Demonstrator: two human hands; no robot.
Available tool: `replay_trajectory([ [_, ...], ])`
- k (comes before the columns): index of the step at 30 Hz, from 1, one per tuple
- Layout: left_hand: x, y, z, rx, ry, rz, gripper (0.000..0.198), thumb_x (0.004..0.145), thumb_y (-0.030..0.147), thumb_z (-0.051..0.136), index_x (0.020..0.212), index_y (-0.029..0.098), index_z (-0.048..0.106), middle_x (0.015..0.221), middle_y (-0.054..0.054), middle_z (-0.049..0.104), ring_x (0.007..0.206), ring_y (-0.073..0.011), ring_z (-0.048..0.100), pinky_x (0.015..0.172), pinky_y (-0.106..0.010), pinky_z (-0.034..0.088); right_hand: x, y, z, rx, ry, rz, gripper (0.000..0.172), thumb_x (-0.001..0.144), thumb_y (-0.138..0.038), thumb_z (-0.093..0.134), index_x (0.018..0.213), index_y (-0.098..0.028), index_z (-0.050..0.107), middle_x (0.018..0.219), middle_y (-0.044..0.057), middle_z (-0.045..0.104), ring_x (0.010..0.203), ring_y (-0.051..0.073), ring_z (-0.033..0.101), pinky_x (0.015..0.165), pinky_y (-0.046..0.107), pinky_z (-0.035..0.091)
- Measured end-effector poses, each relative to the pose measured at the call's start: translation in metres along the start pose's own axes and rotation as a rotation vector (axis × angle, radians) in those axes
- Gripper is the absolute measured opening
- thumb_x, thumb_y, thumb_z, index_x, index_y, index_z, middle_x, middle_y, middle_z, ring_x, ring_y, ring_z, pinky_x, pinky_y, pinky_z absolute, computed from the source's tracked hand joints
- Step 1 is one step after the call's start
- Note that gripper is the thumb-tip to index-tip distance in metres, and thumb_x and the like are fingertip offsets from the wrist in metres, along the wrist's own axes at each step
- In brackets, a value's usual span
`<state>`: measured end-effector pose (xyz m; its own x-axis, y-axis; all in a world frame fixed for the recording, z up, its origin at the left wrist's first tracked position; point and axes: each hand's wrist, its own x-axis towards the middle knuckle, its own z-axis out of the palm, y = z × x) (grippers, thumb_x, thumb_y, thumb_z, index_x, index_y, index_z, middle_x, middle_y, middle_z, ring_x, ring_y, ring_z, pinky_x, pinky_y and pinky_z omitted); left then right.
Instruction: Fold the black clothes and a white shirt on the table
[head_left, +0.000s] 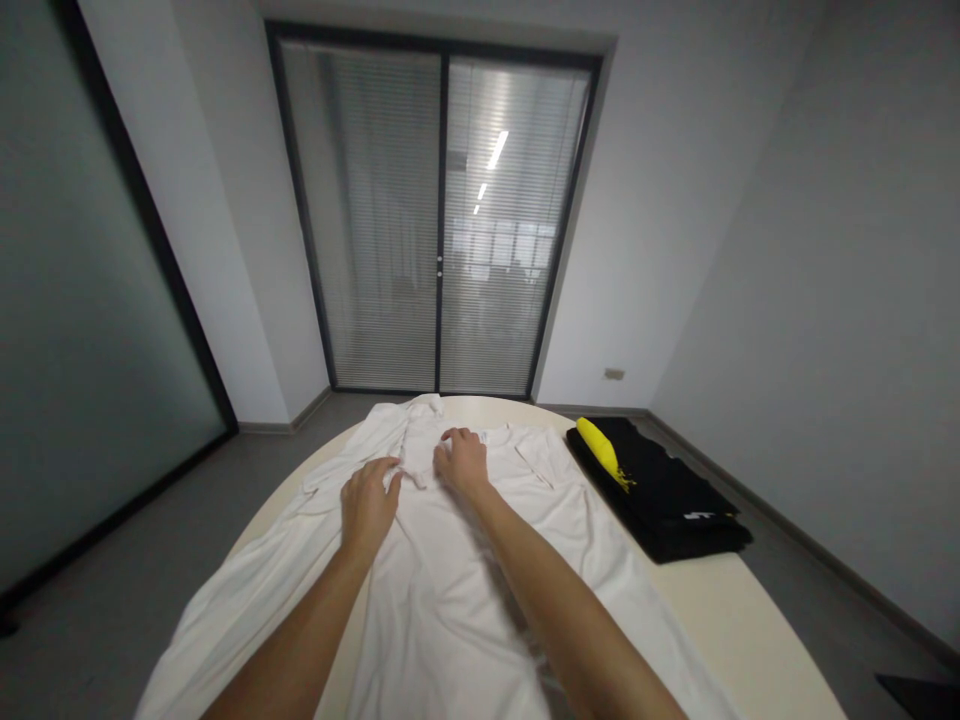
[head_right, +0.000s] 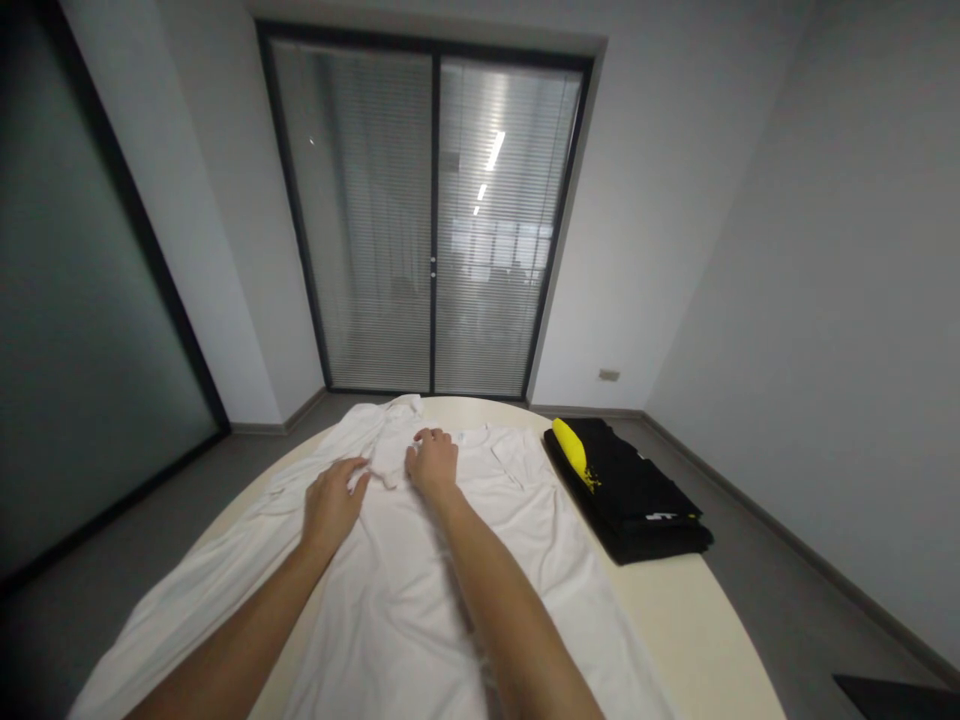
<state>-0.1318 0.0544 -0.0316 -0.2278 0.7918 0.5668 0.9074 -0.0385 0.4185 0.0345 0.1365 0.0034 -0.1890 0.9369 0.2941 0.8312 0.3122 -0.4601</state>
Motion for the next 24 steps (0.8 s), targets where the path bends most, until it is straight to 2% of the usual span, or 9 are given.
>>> replay_trajectory([
  [2, 0.001, 0.000, 0.000, -0.009, 0.001, -0.020, 0.020, 0.092, 0.026, 0.053, 0.106, 0.022, 0.066, 0.112, -0.007, 0.071, 0.101, -0.0267, 0.066, 0.092, -0.037, 0.047, -0.011, -0.009, 0.001, -0.037, 0.041, -0.166, 0.028, 0.093, -0.042, 0.053, 0.109, -0.023, 0.064, 0.122, 0.009, 0.062, 0.118, 0.025, 0.049, 0.099, 0.038, 0.032],
  [5, 0.003, -0.002, 0.001, -0.026, 0.013, -0.067, 0.018, 0.093, 0.025, 0.051, 0.102, 0.022, 0.066, 0.109, -0.007, 0.072, 0.098, -0.0262, 0.067, 0.090, -0.036, 0.048, -0.027, -0.018, 0.002, -0.089, -0.013, -0.398, 0.032, 0.088, -0.049, 0.059, 0.107, -0.023, 0.064, 0.115, 0.007, 0.064, 0.114, 0.025, 0.049, 0.101, 0.040, 0.030],
  [8, 0.004, -0.006, 0.003, -0.044, 0.033, -0.091, 0.018, 0.094, 0.025, 0.048, 0.101, 0.022, 0.064, 0.107, -0.007, 0.072, 0.099, -0.0249, 0.067, 0.088, -0.034, 0.049, -0.036, -0.024, 0.003, -0.180, -0.043, -0.538, 0.026, 0.089, -0.035, 0.058, 0.112, -0.022, 0.062, 0.111, 0.007, 0.065, 0.109, 0.024, 0.051, 0.100, 0.041, 0.031],
  [10, 0.005, -0.009, 0.004, -0.057, 0.047, -0.100, 0.018, 0.094, 0.025, 0.046, 0.101, 0.022, 0.063, 0.106, -0.007, 0.072, 0.098, -0.0239, 0.068, 0.087, -0.033, 0.050, -0.038, -0.025, 0.003, -0.221, -0.030, -0.558, 0.024, 0.092, -0.024, 0.051, 0.114, -0.022, 0.062, 0.110, 0.007, 0.066, 0.107, 0.023, 0.053, 0.099, 0.040, 0.032],
  [12, 0.005, -0.010, 0.005, -0.065, 0.057, -0.100, 0.019, 0.095, 0.025, 0.045, 0.101, 0.022, 0.062, 0.105, -0.007, 0.072, 0.097, -0.0233, 0.068, 0.086, -0.033, 0.050, -0.039, -0.025, 0.005, -0.239, -0.044, -0.534, 0.025, 0.094, -0.021, 0.047, 0.115, -0.022, 0.062, 0.110, 0.007, 0.066, 0.106, 0.024, 0.054, 0.097, 0.040, 0.034],
  [16, 0.004, -0.008, 0.004, -0.052, 0.067, -0.078, 0.018, 0.091, 0.025, 0.049, 0.101, 0.019, 0.063, 0.105, -0.008, 0.069, 0.098, -0.0249, 0.065, 0.089, -0.035, 0.049, -0.044, -0.020, 0.003, -0.196, -0.167, -0.518, 0.030, 0.094, -0.025, 0.049, 0.120, -0.022, 0.063, 0.117, 0.008, 0.065, 0.109, 0.024, 0.056, 0.094, 0.037, 0.040],
  [18, 0.003, -0.003, 0.000, -0.034, 0.081, -0.075, 0.020, 0.089, 0.026, 0.052, 0.103, 0.018, 0.064, 0.107, -0.010, 0.067, 0.101, -0.0272, 0.062, 0.091, -0.037, 0.047, -0.050, -0.015, -0.002, -0.144, -0.211, -0.532, 0.036, 0.094, -0.030, 0.050, 0.128, -0.022, 0.060, 0.127, 0.009, 0.063, 0.116, 0.025, 0.054, 0.099, 0.038, 0.040],
  [21, 0.001, 0.008, -0.009, 0.070, 0.092, -0.079, 0.024, 0.090, 0.032, 0.054, 0.106, 0.019, 0.066, 0.109, -0.011, 0.065, 0.102, -0.0300, 0.060, 0.088, -0.040, 0.045, -0.063, -0.007, -0.013, -0.104, -0.290, -0.501, 0.055, 0.097, -0.047, 0.045, 0.146, -0.021, 0.044, 0.148, 0.012, 0.049, 0.136, 0.032, 0.041, 0.112, 0.049, 0.029],
  [24, -0.003, 0.017, -0.015, 0.192, 0.047, -0.046, 0.028, 0.093, 0.038, 0.053, 0.110, 0.020, 0.065, 0.105, -0.009, 0.067, 0.099, -0.0297, 0.061, 0.083, -0.039, 0.043, -0.075, 0.001, -0.020, -0.102, -0.396, -0.446, 0.069, 0.097, -0.060, 0.035, 0.154, -0.023, 0.031, 0.160, 0.013, 0.031, 0.146, 0.038, 0.024, 0.116, 0.059, 0.018],
])
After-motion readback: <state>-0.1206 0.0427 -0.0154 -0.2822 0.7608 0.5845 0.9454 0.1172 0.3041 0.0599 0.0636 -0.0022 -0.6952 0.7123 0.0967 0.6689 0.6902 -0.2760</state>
